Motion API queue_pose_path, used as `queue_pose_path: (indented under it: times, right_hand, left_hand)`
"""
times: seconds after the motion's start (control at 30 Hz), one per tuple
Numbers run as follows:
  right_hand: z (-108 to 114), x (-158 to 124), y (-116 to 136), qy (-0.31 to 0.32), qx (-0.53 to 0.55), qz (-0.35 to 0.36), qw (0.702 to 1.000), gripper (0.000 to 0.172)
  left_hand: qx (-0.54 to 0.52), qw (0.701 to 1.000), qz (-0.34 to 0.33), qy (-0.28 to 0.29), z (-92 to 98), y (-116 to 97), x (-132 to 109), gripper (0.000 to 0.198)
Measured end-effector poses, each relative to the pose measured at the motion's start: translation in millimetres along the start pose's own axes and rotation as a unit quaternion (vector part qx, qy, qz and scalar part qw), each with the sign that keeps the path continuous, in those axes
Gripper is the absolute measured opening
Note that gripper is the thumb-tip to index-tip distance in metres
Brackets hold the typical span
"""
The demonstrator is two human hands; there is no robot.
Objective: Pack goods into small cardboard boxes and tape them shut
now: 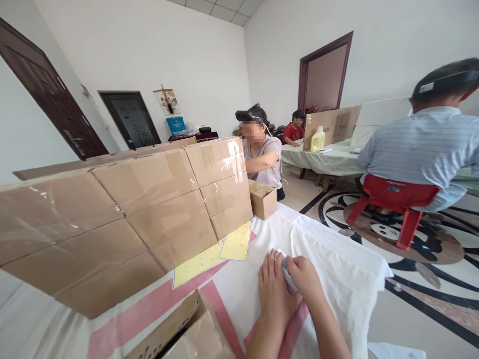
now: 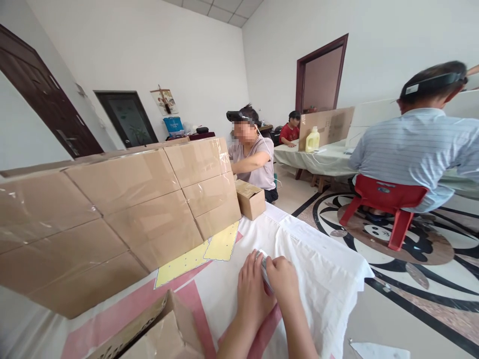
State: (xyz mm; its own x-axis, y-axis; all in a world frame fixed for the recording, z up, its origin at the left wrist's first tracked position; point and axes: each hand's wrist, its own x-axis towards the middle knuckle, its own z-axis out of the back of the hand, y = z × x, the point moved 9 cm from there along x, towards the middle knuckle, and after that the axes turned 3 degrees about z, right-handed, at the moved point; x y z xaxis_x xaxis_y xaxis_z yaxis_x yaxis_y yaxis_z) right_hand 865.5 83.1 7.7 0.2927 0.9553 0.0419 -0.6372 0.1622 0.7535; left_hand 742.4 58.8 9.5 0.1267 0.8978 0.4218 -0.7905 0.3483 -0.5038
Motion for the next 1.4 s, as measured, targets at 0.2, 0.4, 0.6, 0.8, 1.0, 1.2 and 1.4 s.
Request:
queue_pose_path:
  times: [0.2,0.4,0.6,0.8,1.0,1.2,1.4]
  right_hand:
    - [-6,0,-6,-0.014,0.004,0.027,1.000,0.048]
    - [-6,0,-10,-0.026,0.050,0.031,0.998,0.051]
    - [-3,1,-11,-0.026,0.127,0.019,0.991,0.044]
    - [0,4,-8,0.001,0.111,0.024,0.994,0.039]
    - [4,5,-9,0.034,0.101,0.019,0.994,0.045]
    - [-1,4,-8,0.055,0.104,0.027,0.993,0.041]
    - [2,4,2,0.037,0.099,0.090,0.990,0.047]
  left_hand:
    - [-0.008,1.000,-0.001,-0.028,4.2,1,-1,0.069]
    - [-0.026,0.999,0.003,-0.041,6.2,4,-1,0.071]
    - [-0.035,0.999,0.009,-0.040,4.4,5,-3,0.078]
    - [-0.035,0.998,0.003,-0.046,-0.8,7,-4,0.082]
    - [-0.019,0.998,-0.005,-0.064,-3.1,8,-4,0.090]
    - [-0.028,0.998,-0.003,-0.047,-0.2,5,-4,0.089]
    - [-0.021,0.999,0.001,-0.046,0.7,5,-4,0.086]
